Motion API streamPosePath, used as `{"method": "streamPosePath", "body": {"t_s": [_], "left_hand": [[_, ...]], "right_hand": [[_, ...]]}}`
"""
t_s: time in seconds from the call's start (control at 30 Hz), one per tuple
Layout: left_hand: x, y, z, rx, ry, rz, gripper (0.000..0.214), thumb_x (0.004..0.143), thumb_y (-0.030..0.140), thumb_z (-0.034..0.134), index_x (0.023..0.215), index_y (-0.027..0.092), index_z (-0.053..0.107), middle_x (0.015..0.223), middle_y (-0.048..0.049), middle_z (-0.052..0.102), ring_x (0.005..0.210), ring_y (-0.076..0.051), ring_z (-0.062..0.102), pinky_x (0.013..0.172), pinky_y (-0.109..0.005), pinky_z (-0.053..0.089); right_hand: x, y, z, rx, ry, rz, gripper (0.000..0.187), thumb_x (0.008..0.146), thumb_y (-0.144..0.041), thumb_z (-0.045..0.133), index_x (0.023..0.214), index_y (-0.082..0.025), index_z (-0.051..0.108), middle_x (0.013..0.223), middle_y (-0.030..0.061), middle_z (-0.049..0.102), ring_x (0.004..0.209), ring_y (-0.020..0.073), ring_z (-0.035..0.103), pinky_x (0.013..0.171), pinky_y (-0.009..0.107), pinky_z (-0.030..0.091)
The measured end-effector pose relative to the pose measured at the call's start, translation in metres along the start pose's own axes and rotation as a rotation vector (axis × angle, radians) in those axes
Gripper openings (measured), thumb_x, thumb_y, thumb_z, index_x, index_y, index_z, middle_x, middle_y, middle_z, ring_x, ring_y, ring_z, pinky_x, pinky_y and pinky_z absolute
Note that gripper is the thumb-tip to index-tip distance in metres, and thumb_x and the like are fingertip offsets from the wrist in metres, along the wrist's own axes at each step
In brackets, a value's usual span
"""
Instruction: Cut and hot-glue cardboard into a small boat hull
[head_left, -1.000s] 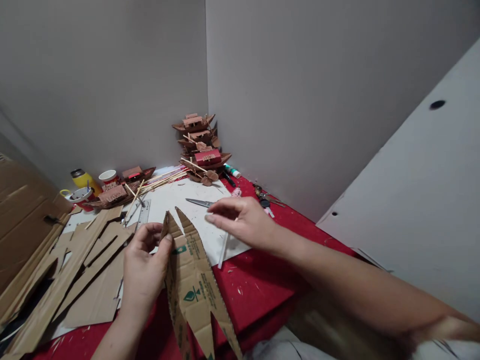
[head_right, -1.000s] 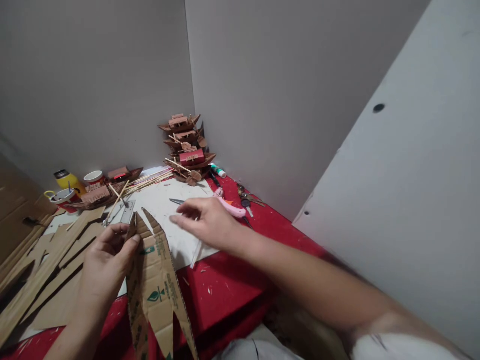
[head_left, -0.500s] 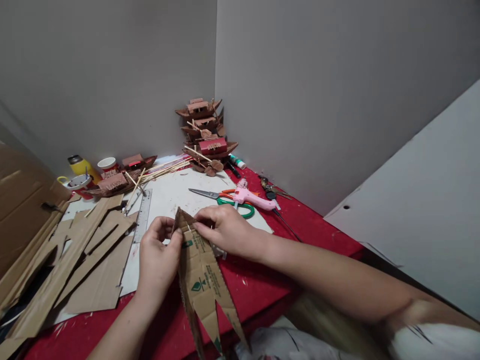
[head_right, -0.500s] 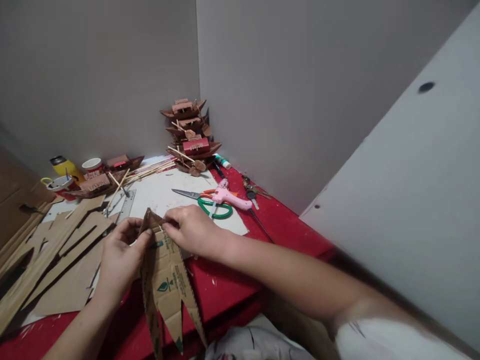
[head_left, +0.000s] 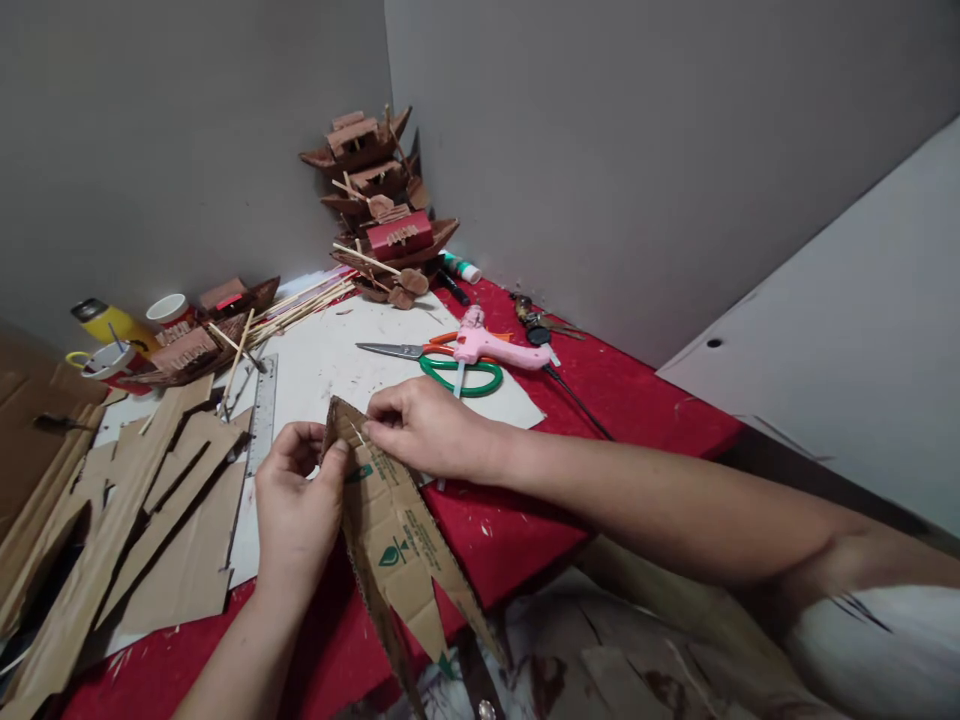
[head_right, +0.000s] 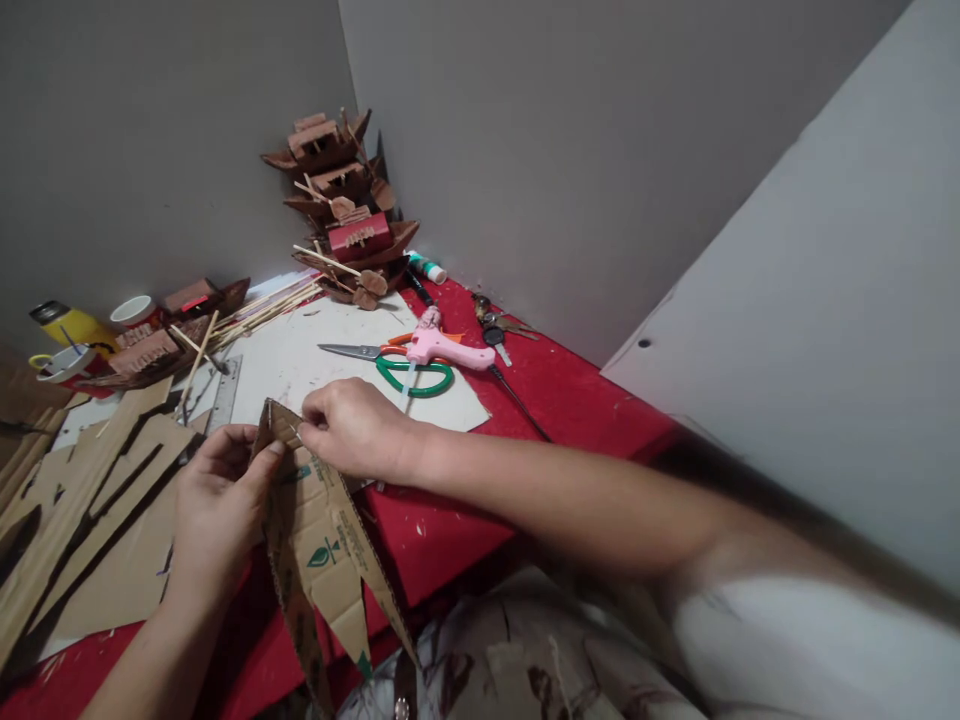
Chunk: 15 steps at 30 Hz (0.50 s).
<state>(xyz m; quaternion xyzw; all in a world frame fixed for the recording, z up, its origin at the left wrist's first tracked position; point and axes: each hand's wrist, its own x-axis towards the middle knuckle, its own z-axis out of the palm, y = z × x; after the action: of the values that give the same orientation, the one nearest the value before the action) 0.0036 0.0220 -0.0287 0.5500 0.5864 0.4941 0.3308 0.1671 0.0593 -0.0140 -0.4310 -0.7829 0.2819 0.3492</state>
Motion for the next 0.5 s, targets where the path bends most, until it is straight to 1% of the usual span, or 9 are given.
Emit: {"method": "streamPosePath", "body": {"t_s": [0.07, 0.23, 0.3, 0.4, 0.5], "left_hand": [[0.0, 0.001, 0.0, -0.011, -0.006, -0.008, 0.014, 0.075, 0.025, 0.069, 0.082, 0.019, 0.059, 0.079, 0.0007, 0.064, 0.073, -0.013, 0.058, 0.068, -0.023, 0.046], [0.0, 0.006, 0.001, -0.055, 0.007, -0.031, 0.021, 0.073, 0.026, 0.074, 0.087, 0.02, 0.06, 0.08, 0.0014, 0.066, 0.073, -0.012, 0.06, 0.069, -0.022, 0.046], [0.0, 0.008, 0.001, -0.087, -0.007, -0.07, 0.024, 0.072, 0.026, 0.075, 0.09, 0.02, 0.06, 0.08, 0.0012, 0.068, 0.072, -0.012, 0.06, 0.068, -0.022, 0.046], [0.001, 0.006, 0.002, -0.139, -0.067, -0.141, 0.025, 0.069, 0.026, 0.077, 0.089, 0.018, 0.063, 0.08, 0.0005, 0.069, 0.071, -0.012, 0.061, 0.067, -0.022, 0.047], [0.001, 0.0, 0.002, -0.152, -0.107, -0.16, 0.023, 0.069, 0.025, 0.078, 0.086, 0.018, 0.064, 0.079, 0.0006, 0.069, 0.071, -0.012, 0.06, 0.068, -0.022, 0.047]], "right_hand": [[0.0, 0.0, -0.001, -0.01, 0.007, 0.011, 0.025, 0.079, -0.01, 0.058, 0.055, -0.015, 0.05, 0.052, -0.0059, 0.04, 0.054, 0.0077, 0.033, 0.055, 0.024, 0.023], [-0.002, -0.001, -0.002, -0.007, 0.025, -0.034, 0.026, 0.082, -0.009, 0.054, 0.057, -0.014, 0.051, 0.055, -0.0052, 0.041, 0.056, 0.0082, 0.033, 0.057, 0.024, 0.024], [-0.002, -0.002, -0.004, -0.017, 0.004, -0.008, 0.027, 0.081, -0.009, 0.055, 0.055, -0.014, 0.051, 0.054, -0.0057, 0.038, 0.056, 0.0082, 0.031, 0.057, 0.024, 0.023], [-0.002, -0.002, -0.009, 0.0, -0.09, 0.049, 0.023, 0.078, -0.007, 0.057, 0.056, -0.013, 0.054, 0.052, -0.0065, 0.037, 0.055, 0.0075, 0.032, 0.056, 0.023, 0.023], [-0.003, -0.002, -0.016, 0.019, -0.216, 0.07, 0.017, 0.073, -0.004, 0.057, 0.059, -0.013, 0.057, 0.052, -0.0071, 0.039, 0.053, 0.0067, 0.035, 0.054, 0.022, 0.024]]}}
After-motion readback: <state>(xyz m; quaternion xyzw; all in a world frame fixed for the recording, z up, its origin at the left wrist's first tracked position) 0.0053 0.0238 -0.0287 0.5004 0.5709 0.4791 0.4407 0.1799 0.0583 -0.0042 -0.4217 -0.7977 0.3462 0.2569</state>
